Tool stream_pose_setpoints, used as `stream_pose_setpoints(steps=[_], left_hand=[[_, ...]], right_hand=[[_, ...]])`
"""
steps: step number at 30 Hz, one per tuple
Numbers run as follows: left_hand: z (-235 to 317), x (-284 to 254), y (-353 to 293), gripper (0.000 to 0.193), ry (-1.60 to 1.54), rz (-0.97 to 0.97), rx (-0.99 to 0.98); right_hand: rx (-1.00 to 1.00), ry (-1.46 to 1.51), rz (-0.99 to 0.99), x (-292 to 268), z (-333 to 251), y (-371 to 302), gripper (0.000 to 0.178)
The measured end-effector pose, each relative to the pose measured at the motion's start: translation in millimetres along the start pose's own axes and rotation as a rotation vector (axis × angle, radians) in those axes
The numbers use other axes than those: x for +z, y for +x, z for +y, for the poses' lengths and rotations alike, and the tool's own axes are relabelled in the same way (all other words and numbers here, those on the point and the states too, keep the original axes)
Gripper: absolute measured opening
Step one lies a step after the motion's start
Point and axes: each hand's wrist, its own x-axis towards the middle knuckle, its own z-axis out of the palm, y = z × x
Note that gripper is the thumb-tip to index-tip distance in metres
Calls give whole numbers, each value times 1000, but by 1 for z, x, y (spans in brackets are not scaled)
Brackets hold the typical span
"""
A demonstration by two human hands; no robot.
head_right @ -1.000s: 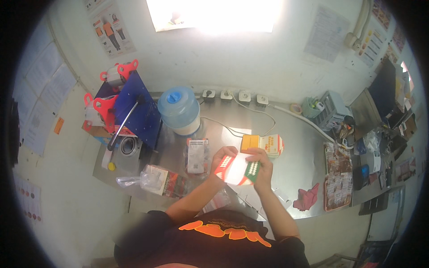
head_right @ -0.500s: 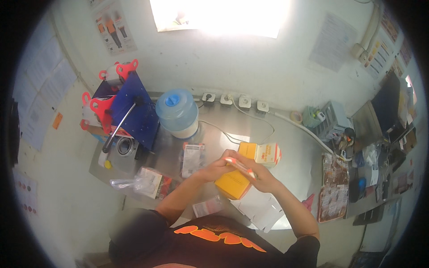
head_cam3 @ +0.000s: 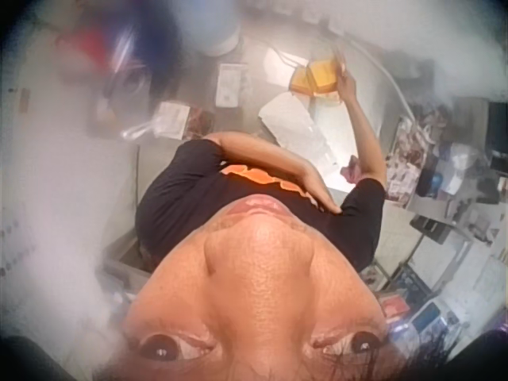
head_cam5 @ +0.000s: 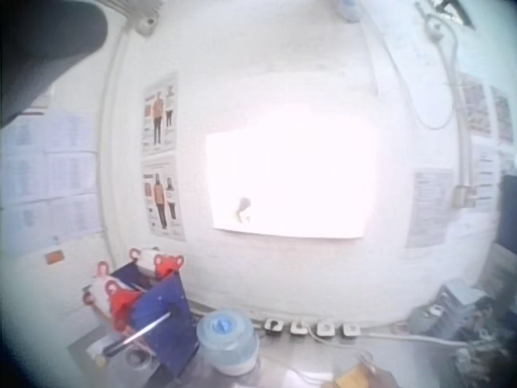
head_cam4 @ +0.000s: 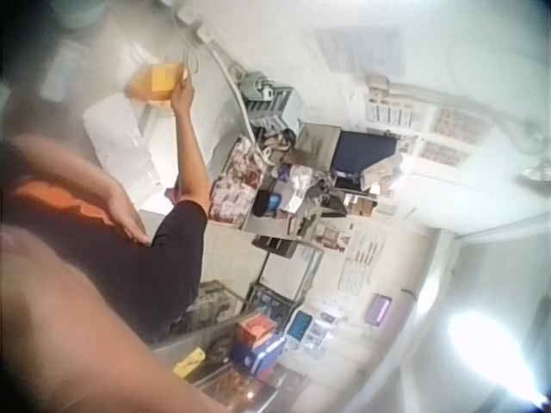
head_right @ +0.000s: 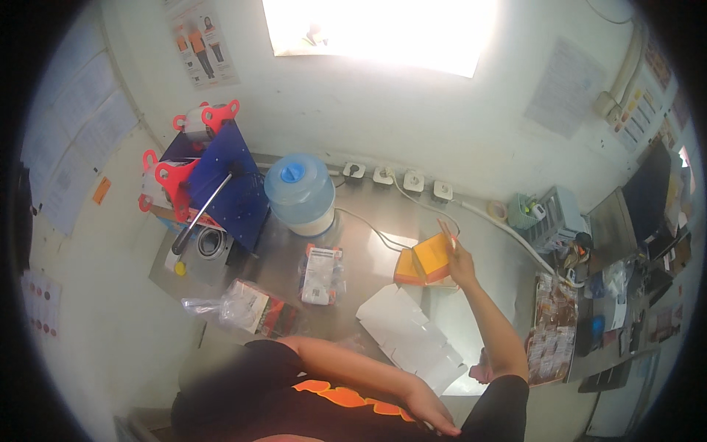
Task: The person folds flat cardboard pieces into small rectangular boxes and secures them with adhesive tape. They repeatedly pick up a flat piece, fold the sides, and apply tape to close the box, then place the finished box on the table.
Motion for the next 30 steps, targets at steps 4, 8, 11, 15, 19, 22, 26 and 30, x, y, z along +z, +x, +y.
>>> stream_pose_setpoints(steps=[4,8,11,15,19,22,26,30], left_hand=[[-54,-15,60,92,233,-132,204],[-44,-4,39,99,-12,-18,93],[-54,-3,34,95,2,145,96],[-92,-13,46,92,135,407,81],[-62,-18,33,99,-117,15,176],[-63,-21,31,97,-93,60,144],[-65,-23,32,95,-59,138,107],[-67,-25,32,92,-51,203,90]], right_hand=[[16,-32,151,27,53,2,47],[202,43,221,42,66,-5,54],[188,6,249,53,83,-10,54],[200,-20,188,56,99,-10,53],[187,-54,105,60,113,-16,52],[131,-108,102,68,124,-20,51],[29,-218,117,80,152,-33,50],[118,-193,136,88,167,-21,49]])
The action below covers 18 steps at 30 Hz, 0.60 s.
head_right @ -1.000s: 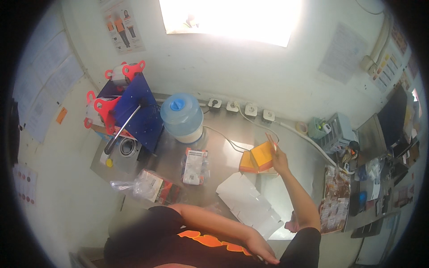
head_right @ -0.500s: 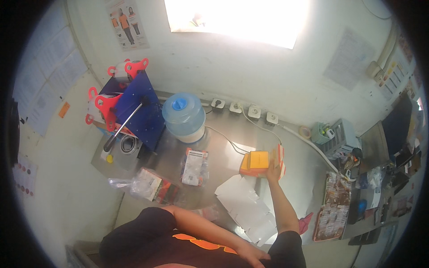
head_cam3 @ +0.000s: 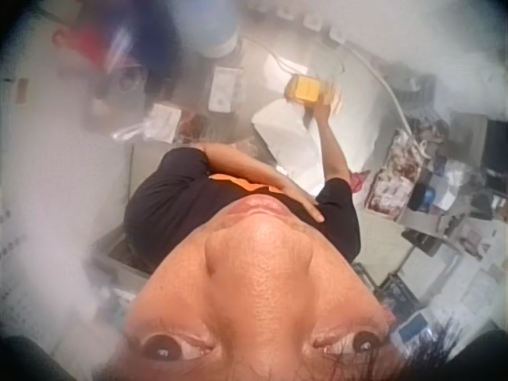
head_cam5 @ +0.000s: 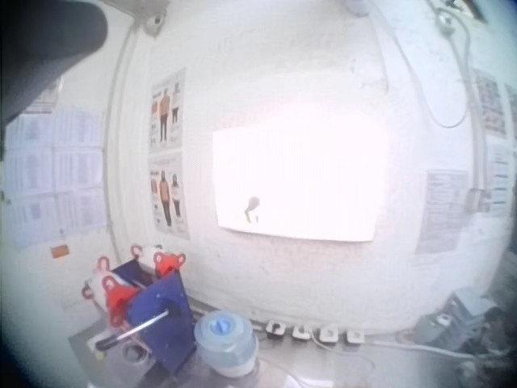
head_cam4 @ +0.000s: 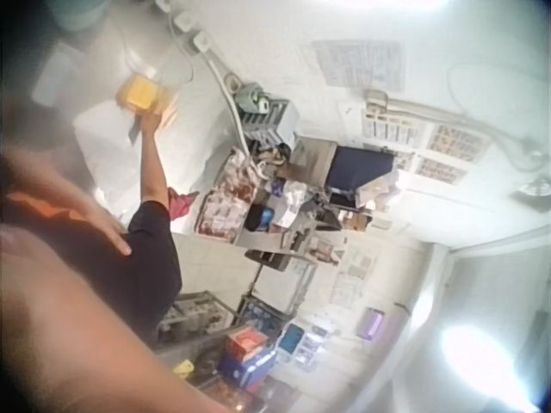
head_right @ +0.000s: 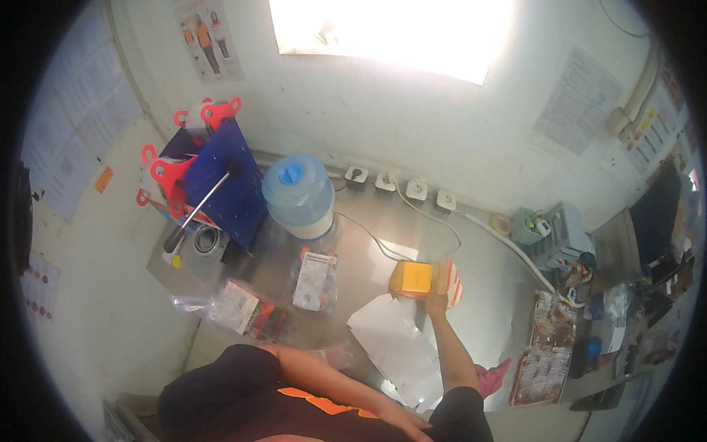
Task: The person folds flat cardboard pieces into small rectangular boxes and secures them with adhesive tape. They repeatedly pick up a flat piece, fold the sides, and apply tape to close the box, then place the finished box on the table.
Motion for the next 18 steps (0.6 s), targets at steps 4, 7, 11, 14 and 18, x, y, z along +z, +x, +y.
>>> stream_pose_setpoints(steps=[4,7,11,14,18], left_hand=[[0,-1,-4,90,-5,42,-14],[-3,-5,-4,88,-12,84,-18],[-1,-6,-7,86,12,151,-34],[10,-2,-19,84,102,337,-54],[26,-36,-58,41,304,576,307]], right_hand=[[31,-9,55,14,5,12,51],[131,184,-61,11,-8,6,55],[271,363,-158,6,-16,8,58],[313,488,-208,7,-9,10,61],[260,517,-170,13,5,9,64]])
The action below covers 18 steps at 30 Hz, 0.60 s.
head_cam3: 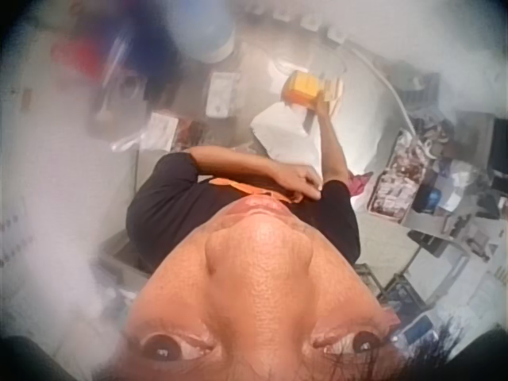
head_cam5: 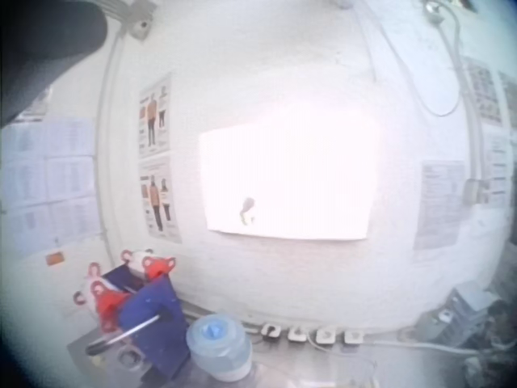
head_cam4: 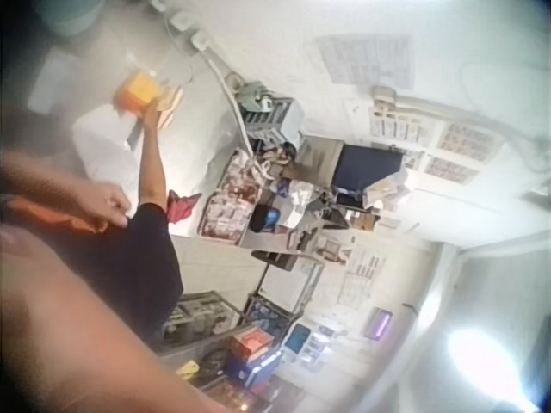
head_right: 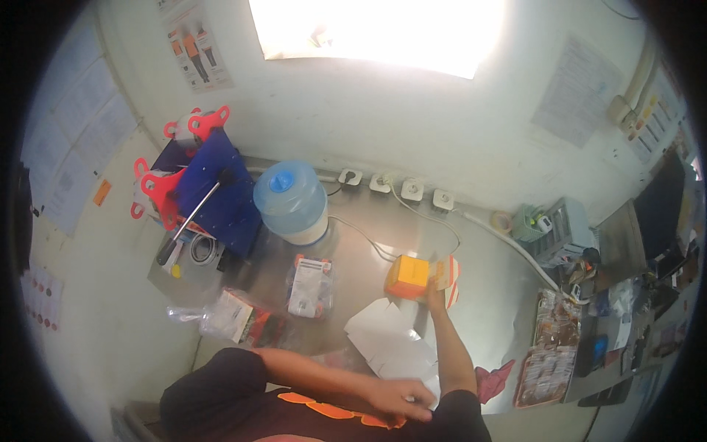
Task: The person folds flat cardboard pieces into small rectangular boxes and secures them with adhesive tape. They repeatedly pick up a flat piece, fold the sides, and apply tape to close the box, then place the finished box on the table.
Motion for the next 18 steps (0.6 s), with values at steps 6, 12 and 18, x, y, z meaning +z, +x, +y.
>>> stream_pose_setpoints(steps=[6,12,18], left_hand=[[-98,-187,32,56,866,1521,-100],[-161,-261,51,77,171,1229,-436],[-179,-245,46,64,457,1397,-285]], right_hand=[[95,152,-112,-2,-4,-20,69],[16,128,13,0,0,-11,72],[142,456,103,8,-49,-33,64]])
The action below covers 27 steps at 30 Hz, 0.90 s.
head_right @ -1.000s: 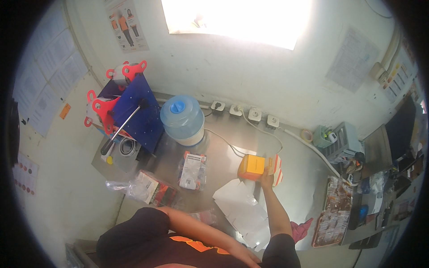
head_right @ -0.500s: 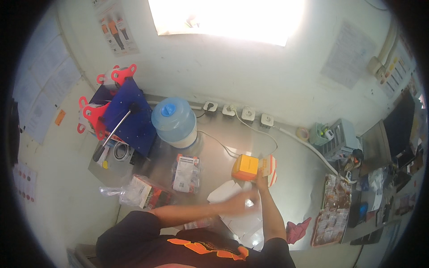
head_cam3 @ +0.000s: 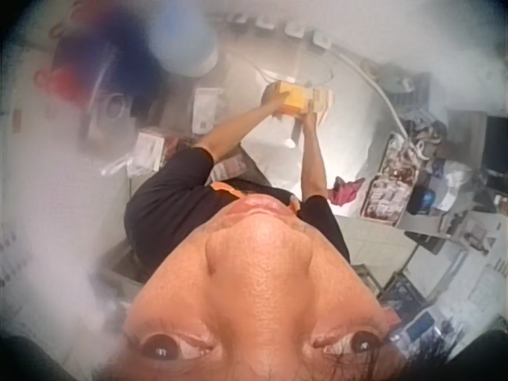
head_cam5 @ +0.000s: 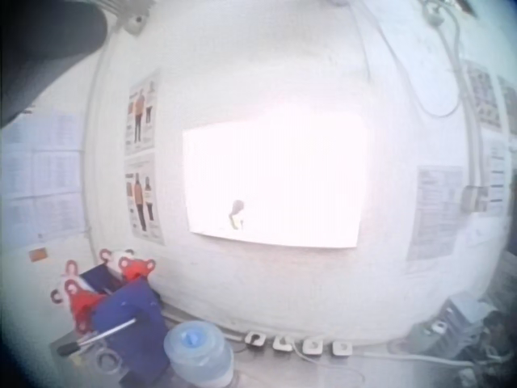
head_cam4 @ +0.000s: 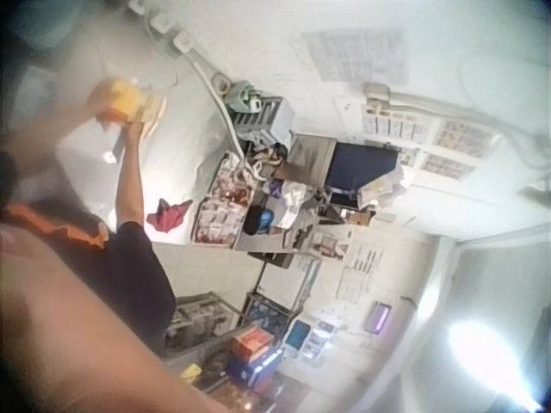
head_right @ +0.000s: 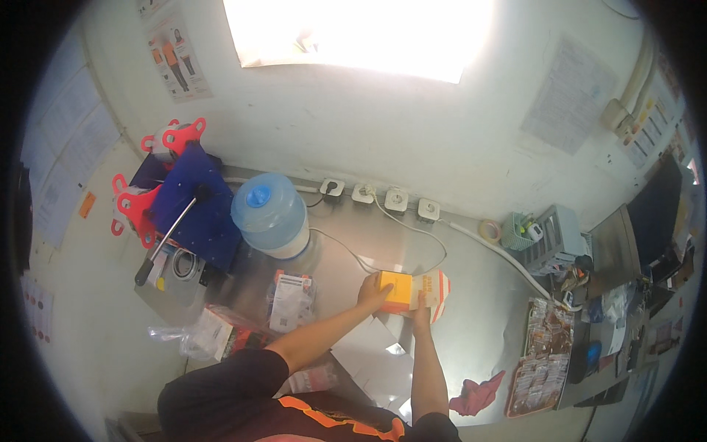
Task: The person folds flat cardboard pieces into small rectangular boxes and secures them with adhesive tape. They repeatedly pick up a flat piece, fold the sides, and apply tape to close the box, then place the finished box on the table.
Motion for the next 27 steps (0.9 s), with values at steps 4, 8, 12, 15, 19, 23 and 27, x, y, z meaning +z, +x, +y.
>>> stream_pose_setpoints(steps=[4,8,12,15,19,23,27], left_hand=[[5,1,-15,66,-13,78,122],[-10,7,-4,62,100,25,61],[-5,6,-2,54,-38,17,85],[0,-2,6,50,-75,33,7],[-12,1,15,46,11,70,42],[-30,2,13,44,227,-61,-150],[-26,13,10,50,-35,21,-27]], right_hand=[[18,190,-38,-4,-11,-4,56],[4,-21,-80,-8,4,3,58],[28,-163,-65,3,15,-3,68],[105,-77,-58,16,-11,-12,72],[152,-222,-65,12,3,-3,72],[-23,-160,38,18,15,5,61],[20,-32,92,12,31,14,61]])
